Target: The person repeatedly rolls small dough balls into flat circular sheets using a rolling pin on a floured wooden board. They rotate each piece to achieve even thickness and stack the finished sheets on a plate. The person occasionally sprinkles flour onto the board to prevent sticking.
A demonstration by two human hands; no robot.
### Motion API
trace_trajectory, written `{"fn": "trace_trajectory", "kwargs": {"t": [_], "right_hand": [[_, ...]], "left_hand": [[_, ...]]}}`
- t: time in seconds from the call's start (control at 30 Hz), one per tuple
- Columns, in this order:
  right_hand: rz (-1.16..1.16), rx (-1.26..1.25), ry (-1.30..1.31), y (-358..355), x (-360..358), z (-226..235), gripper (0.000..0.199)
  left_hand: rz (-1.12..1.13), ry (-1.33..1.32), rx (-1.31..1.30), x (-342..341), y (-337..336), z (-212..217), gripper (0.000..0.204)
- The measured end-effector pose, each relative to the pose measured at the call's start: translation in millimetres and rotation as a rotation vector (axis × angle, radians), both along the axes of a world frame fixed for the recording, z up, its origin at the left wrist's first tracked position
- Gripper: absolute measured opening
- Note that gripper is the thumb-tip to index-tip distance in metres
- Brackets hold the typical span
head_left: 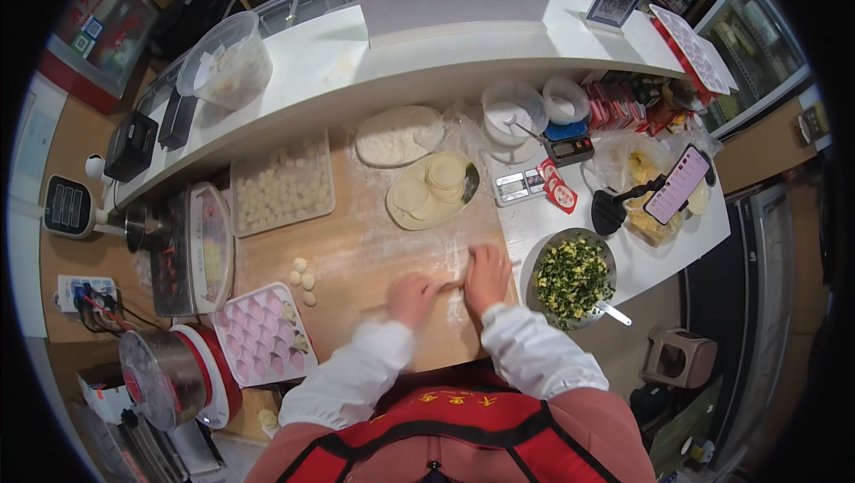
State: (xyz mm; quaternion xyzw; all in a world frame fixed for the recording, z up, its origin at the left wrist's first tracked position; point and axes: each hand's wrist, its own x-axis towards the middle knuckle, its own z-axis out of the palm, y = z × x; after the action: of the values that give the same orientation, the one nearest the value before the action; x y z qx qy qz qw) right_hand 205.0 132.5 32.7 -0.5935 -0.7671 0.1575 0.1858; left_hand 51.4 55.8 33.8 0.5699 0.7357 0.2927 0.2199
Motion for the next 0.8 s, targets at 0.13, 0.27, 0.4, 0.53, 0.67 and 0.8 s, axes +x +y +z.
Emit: {"fn": "trace_trajectory", "kwargs": {"t": [0.13, 0.27, 0.4, 0.53, 0.67, 0.8], "right_hand": [[0.076, 0.005, 0.005, -5.6, 1.7, -2.5, 0.031], [-0.007, 0.096, 0.073, 4.9, -2.8, -6.0, 0.032], [0.055, 0.044, -0.014, -4.0, 1.1, -4.6, 0.03], [0.102, 0.022, 0.037, -7.1, -1.0, -1.9, 0.029], [-0.02, 0.1, 0.07, 0.9, -6.9, -2.1, 0.029], [0.052, 0.017, -0.022, -5.5, -4.4, -0.7, 0.03]], "left_hand": [[0.011, 0.024, 0.121, 2.6, -4.5, 0.6, 0.025], [0.015, 0.107, 0.152, 3.5, -6.0, 1.6, 0.026], [0.021, -0.018, -0.019, 3.6, -12.2, 2.8, 0.021], [0.001, 0.069, 0.159, 4.2, -14.8, 2.6, 0.02], [-0.001, 0.113, 0.149, 2.6, -11.7, 1.0, 0.023], [0.029, -0.041, 0.097, 1.4, -14.4, 0.3, 0.023]]}}
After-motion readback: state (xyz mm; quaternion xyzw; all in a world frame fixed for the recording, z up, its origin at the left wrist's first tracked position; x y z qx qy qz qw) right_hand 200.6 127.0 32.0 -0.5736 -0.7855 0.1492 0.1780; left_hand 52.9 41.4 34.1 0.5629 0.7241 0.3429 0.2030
